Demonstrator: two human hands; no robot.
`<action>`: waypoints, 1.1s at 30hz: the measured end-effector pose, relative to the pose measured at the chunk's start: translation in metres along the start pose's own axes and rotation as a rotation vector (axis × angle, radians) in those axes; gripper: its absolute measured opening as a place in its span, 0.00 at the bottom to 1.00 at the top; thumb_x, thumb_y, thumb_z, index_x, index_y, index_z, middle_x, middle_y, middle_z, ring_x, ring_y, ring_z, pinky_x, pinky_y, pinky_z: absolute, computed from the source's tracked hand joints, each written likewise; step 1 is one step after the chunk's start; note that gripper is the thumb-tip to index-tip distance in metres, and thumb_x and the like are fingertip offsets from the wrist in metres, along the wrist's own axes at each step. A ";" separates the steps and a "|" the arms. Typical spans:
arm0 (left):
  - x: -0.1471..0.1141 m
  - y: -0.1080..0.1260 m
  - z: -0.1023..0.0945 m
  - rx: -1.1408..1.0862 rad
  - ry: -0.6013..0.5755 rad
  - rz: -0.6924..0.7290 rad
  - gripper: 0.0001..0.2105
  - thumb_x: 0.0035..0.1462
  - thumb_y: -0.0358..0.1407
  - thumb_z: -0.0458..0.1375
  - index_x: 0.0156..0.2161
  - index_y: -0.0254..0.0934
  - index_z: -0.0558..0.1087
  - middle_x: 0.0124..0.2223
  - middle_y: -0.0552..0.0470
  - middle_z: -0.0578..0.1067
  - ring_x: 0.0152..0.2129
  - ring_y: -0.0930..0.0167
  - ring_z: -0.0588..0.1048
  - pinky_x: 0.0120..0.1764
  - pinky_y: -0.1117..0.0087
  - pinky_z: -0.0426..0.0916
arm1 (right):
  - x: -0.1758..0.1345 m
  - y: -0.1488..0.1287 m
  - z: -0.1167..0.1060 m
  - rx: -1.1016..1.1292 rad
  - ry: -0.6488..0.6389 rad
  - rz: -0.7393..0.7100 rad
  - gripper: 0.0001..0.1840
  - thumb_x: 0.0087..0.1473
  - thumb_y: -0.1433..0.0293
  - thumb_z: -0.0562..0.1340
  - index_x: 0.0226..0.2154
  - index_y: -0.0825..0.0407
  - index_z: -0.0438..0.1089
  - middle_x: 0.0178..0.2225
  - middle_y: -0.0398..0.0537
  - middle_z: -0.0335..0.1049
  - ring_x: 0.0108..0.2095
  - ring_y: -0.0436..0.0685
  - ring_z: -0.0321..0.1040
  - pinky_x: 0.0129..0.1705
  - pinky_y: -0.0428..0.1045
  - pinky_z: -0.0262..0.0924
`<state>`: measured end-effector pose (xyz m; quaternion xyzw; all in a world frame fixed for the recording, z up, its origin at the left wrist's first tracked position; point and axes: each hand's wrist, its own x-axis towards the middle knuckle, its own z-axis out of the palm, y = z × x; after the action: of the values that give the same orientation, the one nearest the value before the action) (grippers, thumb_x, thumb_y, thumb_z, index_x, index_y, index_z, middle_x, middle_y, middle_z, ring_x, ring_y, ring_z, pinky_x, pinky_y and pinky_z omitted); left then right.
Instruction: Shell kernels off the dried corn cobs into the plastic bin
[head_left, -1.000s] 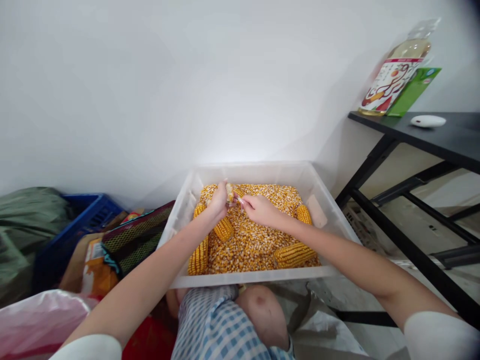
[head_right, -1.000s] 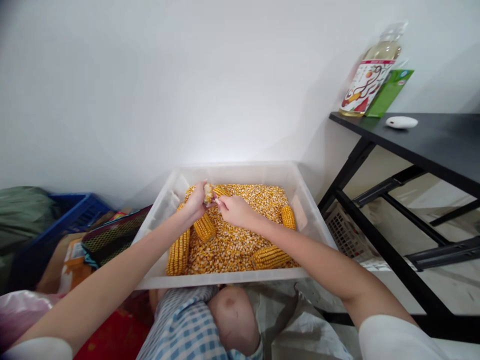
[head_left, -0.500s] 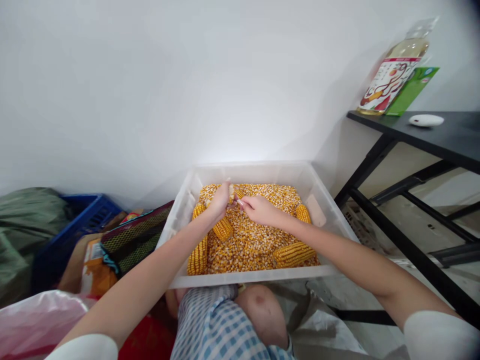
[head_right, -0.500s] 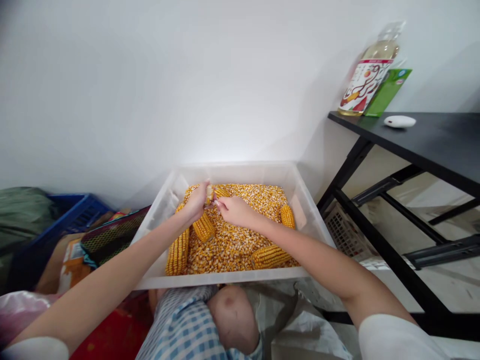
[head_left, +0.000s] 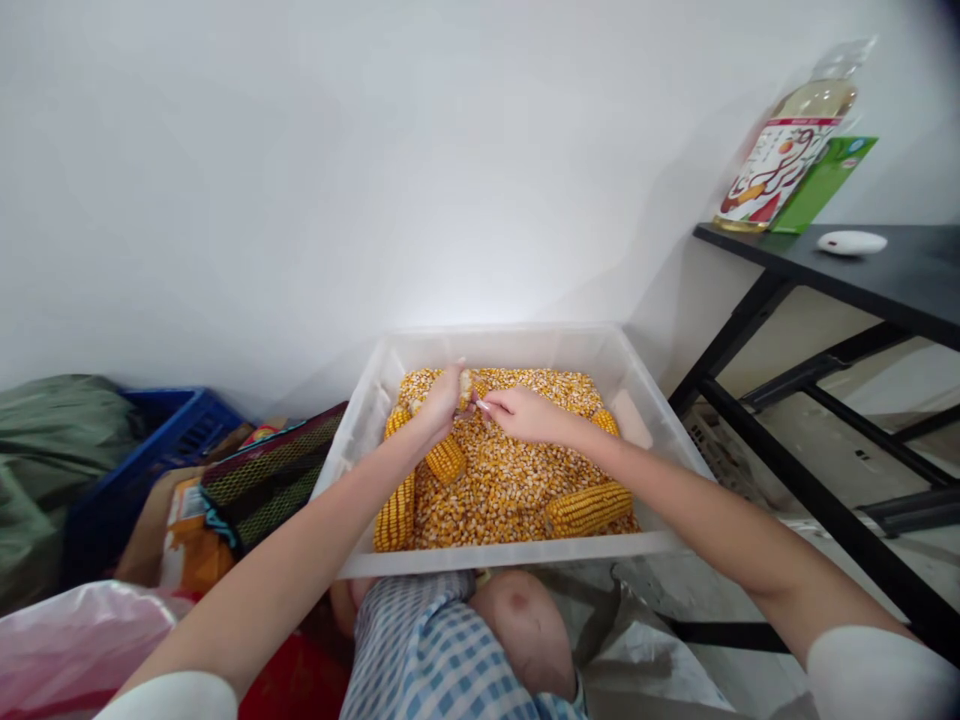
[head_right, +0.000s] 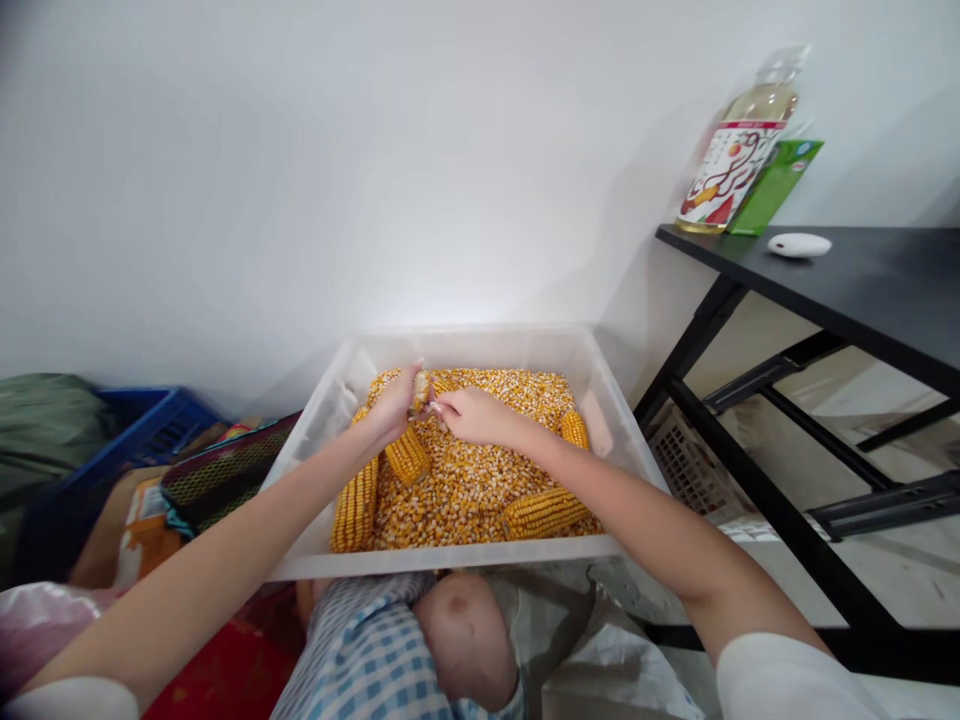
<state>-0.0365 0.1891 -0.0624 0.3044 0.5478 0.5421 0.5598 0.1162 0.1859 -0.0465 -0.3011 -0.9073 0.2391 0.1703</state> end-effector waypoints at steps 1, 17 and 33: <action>-0.002 0.000 0.001 0.045 -0.013 0.006 0.14 0.51 0.44 0.51 0.23 0.35 0.65 0.16 0.53 0.67 0.11 0.75 0.63 0.15 0.76 0.55 | 0.000 0.001 -0.003 0.003 -0.034 -0.013 0.14 0.56 0.71 0.50 0.27 0.56 0.67 0.23 0.44 0.67 0.23 0.48 0.59 0.28 0.44 0.48; 0.007 -0.008 0.003 -0.094 0.015 -0.002 0.15 0.55 0.46 0.48 0.25 0.35 0.62 0.17 0.55 0.66 0.11 0.76 0.64 0.14 0.78 0.52 | 0.000 -0.009 0.017 -0.260 0.068 0.139 0.17 0.59 0.68 0.47 0.34 0.54 0.69 0.28 0.51 0.72 0.26 0.53 0.65 0.29 0.46 0.50; 0.009 -0.005 0.000 -0.149 -0.062 -0.062 0.14 0.54 0.43 0.48 0.25 0.34 0.63 0.17 0.54 0.66 0.12 0.76 0.64 0.13 0.79 0.53 | 0.004 0.007 0.004 -0.004 0.006 0.007 0.14 0.58 0.71 0.49 0.29 0.56 0.67 0.27 0.46 0.68 0.27 0.49 0.61 0.30 0.43 0.50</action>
<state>-0.0367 0.1963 -0.0694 0.2616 0.4974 0.5542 0.6141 0.1149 0.1918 -0.0532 -0.3055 -0.9062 0.2369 0.1713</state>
